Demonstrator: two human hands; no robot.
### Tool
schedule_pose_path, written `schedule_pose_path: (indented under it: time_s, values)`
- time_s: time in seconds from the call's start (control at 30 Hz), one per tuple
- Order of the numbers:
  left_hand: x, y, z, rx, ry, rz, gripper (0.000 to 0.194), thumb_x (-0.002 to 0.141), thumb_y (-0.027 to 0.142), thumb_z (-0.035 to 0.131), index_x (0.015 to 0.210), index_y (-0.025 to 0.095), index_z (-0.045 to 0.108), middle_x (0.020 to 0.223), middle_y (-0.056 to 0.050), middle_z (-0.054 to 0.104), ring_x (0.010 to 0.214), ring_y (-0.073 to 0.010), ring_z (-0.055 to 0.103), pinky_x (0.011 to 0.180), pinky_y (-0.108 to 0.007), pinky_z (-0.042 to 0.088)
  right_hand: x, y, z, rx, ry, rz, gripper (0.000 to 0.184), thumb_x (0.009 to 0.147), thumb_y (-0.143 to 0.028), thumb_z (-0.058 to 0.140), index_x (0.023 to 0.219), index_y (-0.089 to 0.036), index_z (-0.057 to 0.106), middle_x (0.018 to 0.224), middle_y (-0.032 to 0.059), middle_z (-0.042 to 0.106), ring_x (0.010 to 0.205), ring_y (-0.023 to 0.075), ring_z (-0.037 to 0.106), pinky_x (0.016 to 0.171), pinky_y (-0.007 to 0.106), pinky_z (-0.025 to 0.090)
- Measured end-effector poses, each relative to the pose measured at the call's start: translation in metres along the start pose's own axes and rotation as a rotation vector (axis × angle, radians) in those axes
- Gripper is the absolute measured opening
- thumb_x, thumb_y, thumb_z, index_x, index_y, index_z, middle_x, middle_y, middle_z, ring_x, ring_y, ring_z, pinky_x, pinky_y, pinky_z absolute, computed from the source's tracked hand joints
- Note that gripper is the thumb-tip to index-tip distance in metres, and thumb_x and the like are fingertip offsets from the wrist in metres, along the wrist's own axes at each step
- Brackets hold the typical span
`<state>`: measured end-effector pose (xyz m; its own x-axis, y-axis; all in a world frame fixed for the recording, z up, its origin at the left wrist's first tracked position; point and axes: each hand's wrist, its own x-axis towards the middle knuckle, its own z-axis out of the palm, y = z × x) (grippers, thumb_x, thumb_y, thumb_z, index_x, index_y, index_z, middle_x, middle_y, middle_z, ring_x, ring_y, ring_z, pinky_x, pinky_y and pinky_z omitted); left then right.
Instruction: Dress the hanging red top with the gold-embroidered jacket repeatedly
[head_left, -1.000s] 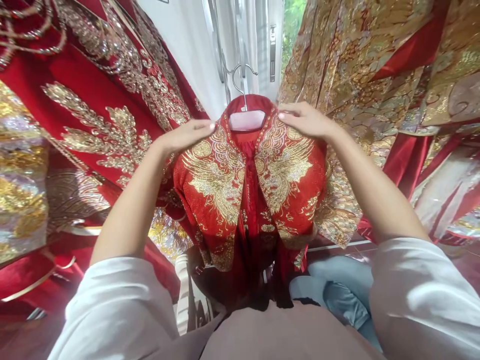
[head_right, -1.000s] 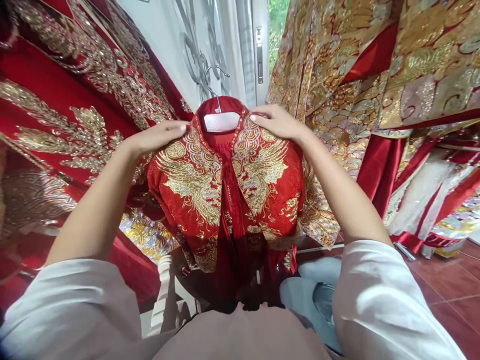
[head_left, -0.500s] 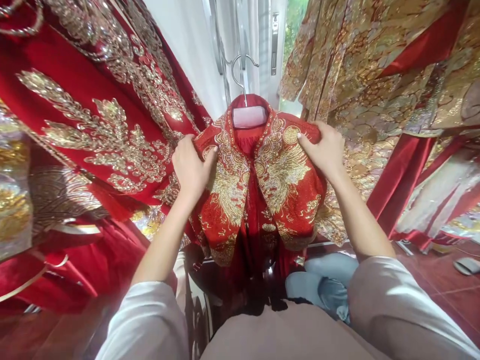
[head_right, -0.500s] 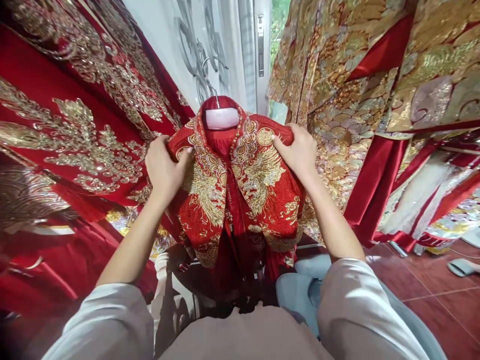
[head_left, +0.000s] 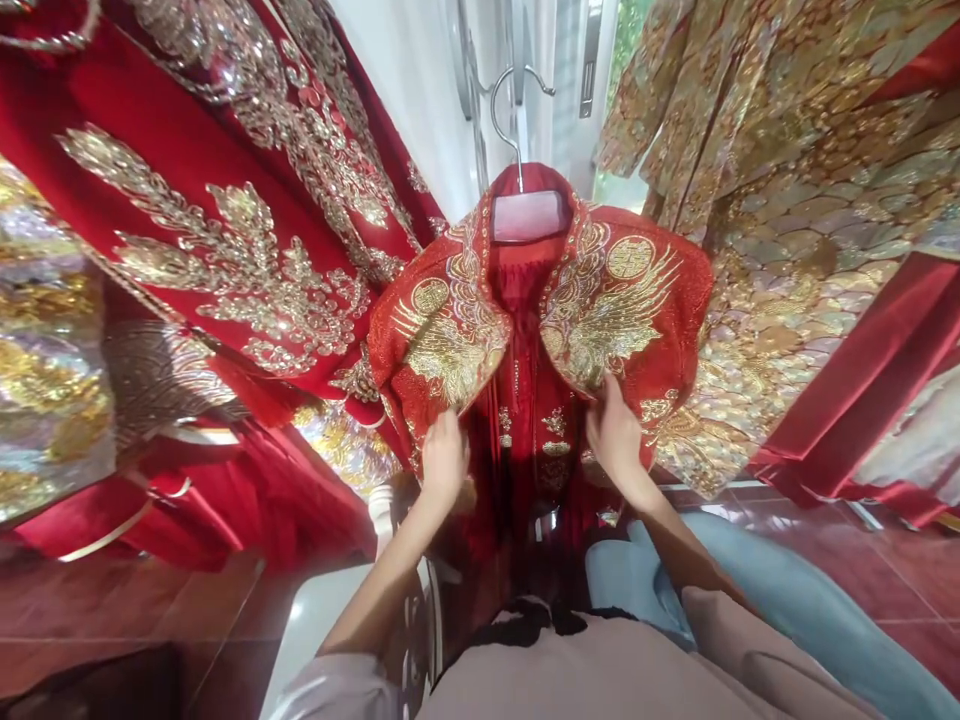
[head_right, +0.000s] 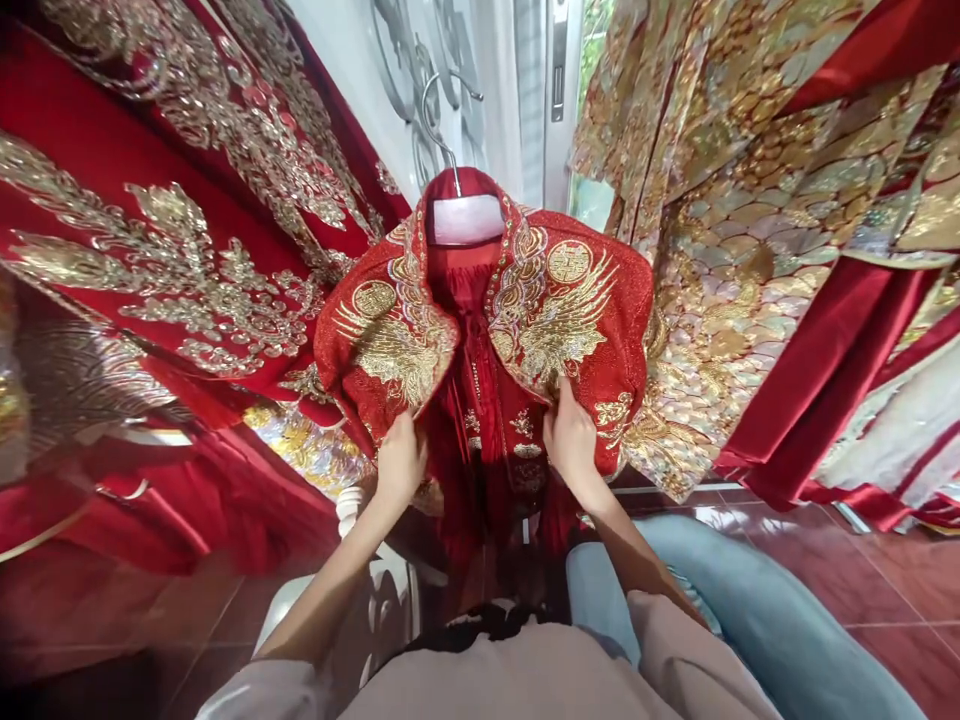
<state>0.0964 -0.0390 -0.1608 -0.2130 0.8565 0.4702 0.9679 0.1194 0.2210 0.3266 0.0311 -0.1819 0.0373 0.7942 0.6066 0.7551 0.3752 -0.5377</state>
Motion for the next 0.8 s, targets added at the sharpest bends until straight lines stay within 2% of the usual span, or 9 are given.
schedule_pose_path:
  time_s: [0.07,0.13,0.2,0.27,0.33,0.4,0.53,0.63,0.8]
  values:
    - [-0.020,0.011,-0.023,-0.122,0.020,0.020,0.023,0.079,0.007,0.037,0.094,0.008,0.054,0.068,-0.011,0.061,0.056,-0.0215,0.059,0.054,-0.030,0.045,-0.010,-0.016,-0.028,0.154,0.073,-0.018,0.050,0.081,-0.013,0.038,0.131,-0.011,0.043,0.105,0.0157,0.062,0.090,0.0244,0.061,0.081,0.040,0.048]
    - [-0.044,0.036,-0.050,-0.282,0.098,0.186,0.015,0.079,0.008,0.036,0.081,0.016,0.049,0.054,-0.001,0.052,0.042,-0.0158,0.049,0.045,-0.025,0.039,-0.028,-0.046,-0.060,0.342,0.161,-0.145,0.045,0.083,-0.013,0.039,0.128,-0.017,0.045,0.108,0.0122,0.060,0.095,0.0214,0.060,0.081,0.035,0.049]
    - [-0.061,0.068,-0.073,-0.431,0.217,0.357,0.014,0.081,0.009,0.035,0.080,0.020,0.045,0.056,0.001,0.051,0.045,-0.0137,0.050,0.046,-0.023,0.038,-0.044,-0.080,-0.087,0.562,0.211,-0.281,0.045,0.087,-0.018,0.043,0.131,-0.020,0.041,0.102,0.0088,0.061,0.088,0.0176,0.061,0.075,0.029,0.050]
    - [-0.060,0.094,-0.081,-0.547,0.281,0.411,0.011,0.085,0.013,0.036,0.082,0.021,0.043,0.056,0.002,0.049,0.045,-0.0124,0.048,0.046,-0.022,0.037,-0.048,-0.104,-0.097,0.687,0.231,-0.326,0.045,0.088,-0.022,0.047,0.132,-0.022,0.039,0.098,0.0064,0.061,0.082,0.0151,0.061,0.069,0.026,0.050]
    - [-0.046,0.107,-0.066,-0.662,0.224,0.373,0.010,0.088,0.019,0.035,0.083,0.020,0.043,0.059,0.000,0.052,0.046,-0.0124,0.049,0.046,-0.022,0.038,-0.038,-0.110,-0.085,0.690,0.177,-0.265,0.041,0.088,-0.022,0.048,0.128,-0.023,0.040,0.099,0.0054,0.061,0.080,0.0140,0.061,0.068,0.025,0.049]
    - [-0.025,0.106,-0.034,-0.719,0.097,0.230,0.013,0.090,0.020,0.033,0.087,0.018,0.045,0.062,-0.003,0.057,0.049,-0.0136,0.053,0.047,-0.022,0.039,-0.020,-0.101,-0.053,0.620,0.066,-0.144,0.034,0.088,-0.022,0.047,0.121,-0.022,0.042,0.097,0.0053,0.062,0.077,0.0144,0.061,0.066,0.026,0.048]
    - [-0.005,0.083,0.032,-0.468,-0.104,-0.061,0.022,0.090,0.016,0.039,0.109,0.013,0.049,0.084,-0.012,0.065,0.069,-0.0218,0.065,0.057,-0.027,0.044,0.002,-0.068,0.010,0.412,-0.056,0.048,0.020,0.087,-0.028,0.042,0.105,-0.018,0.044,0.076,0.0033,0.060,0.059,0.0163,0.056,0.055,0.027,0.041]
    - [-0.017,0.071,0.059,-0.439,-0.153,-0.137,0.023,0.088,0.018,0.044,0.111,0.015,0.050,0.093,-0.012,0.064,0.083,-0.0244,0.065,0.068,-0.030,0.047,-0.004,-0.061,0.020,0.406,-0.026,0.028,0.017,0.086,-0.031,0.045,0.099,-0.020,0.042,0.078,0.0031,0.059,0.062,0.0162,0.058,0.056,0.025,0.040]
    - [-0.050,0.071,0.090,-0.654,-0.177,-0.237,0.021,0.077,0.016,0.055,0.098,0.016,0.058,0.085,-0.011,0.062,0.086,-0.0274,0.061,0.079,-0.036,0.048,-0.016,-0.080,0.022,0.417,0.023,-0.132,0.013,0.085,-0.030,0.048,0.094,-0.022,0.043,0.076,0.0014,0.057,0.065,0.0145,0.057,0.062,0.026,0.044]
